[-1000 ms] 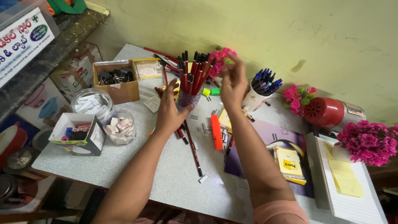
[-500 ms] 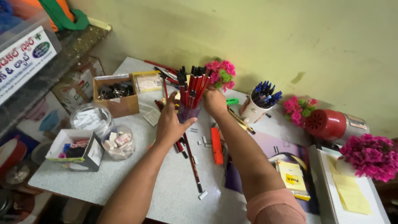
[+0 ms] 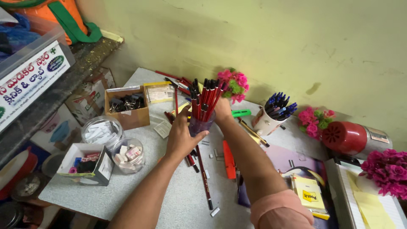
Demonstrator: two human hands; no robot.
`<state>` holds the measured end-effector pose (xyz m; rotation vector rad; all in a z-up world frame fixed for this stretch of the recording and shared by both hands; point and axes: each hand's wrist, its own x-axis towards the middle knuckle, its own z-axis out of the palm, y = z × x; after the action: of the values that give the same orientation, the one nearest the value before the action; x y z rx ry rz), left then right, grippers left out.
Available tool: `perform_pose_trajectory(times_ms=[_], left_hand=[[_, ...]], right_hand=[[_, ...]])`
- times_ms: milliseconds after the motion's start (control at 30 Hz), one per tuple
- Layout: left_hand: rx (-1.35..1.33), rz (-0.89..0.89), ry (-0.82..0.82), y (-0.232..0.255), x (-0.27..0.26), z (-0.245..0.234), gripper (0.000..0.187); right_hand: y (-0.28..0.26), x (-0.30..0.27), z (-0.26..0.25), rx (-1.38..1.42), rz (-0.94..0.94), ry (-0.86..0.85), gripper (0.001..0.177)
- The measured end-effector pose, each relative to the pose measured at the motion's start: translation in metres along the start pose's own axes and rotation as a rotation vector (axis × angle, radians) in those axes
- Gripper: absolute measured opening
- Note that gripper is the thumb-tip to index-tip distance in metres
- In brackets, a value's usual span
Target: The person organizes stationery items on a desk by picking up pens and pencils, placing them into two separate containers, and arranging sticky notes and highlighters. The person handles items one at a time and groups them by type.
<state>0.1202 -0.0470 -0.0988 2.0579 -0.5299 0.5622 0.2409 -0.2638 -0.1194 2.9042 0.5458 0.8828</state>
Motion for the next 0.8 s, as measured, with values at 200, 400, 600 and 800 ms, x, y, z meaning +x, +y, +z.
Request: perform_pose_trajectory(times_ms=[200,400,600,800], left_hand=[[-0.007,0.093,0.066,-0.003,-0.002,0.002,0.093],[-0.045,0.076,0.029,-0.004,-0.007,0.003,0.077],[-0.045,0.075,0.044,-0.006,-0.011,0.011,0.076],[0.029,0.057,0.074,0.01,-0.018,0.002,0.092]], right_hand=[[-0.015,-0.053,-0.073,0.124,0.226,0.302,0.031],[-0.013,-0.149,-0.168,0.029,0.518,0.26,0.021],[0.048,-0.239,-0.228,-0.036,0.949,-0.19,0.025],[0.056,-0.256,-0.226,-0.213,0.906,-0.19,0.031]])
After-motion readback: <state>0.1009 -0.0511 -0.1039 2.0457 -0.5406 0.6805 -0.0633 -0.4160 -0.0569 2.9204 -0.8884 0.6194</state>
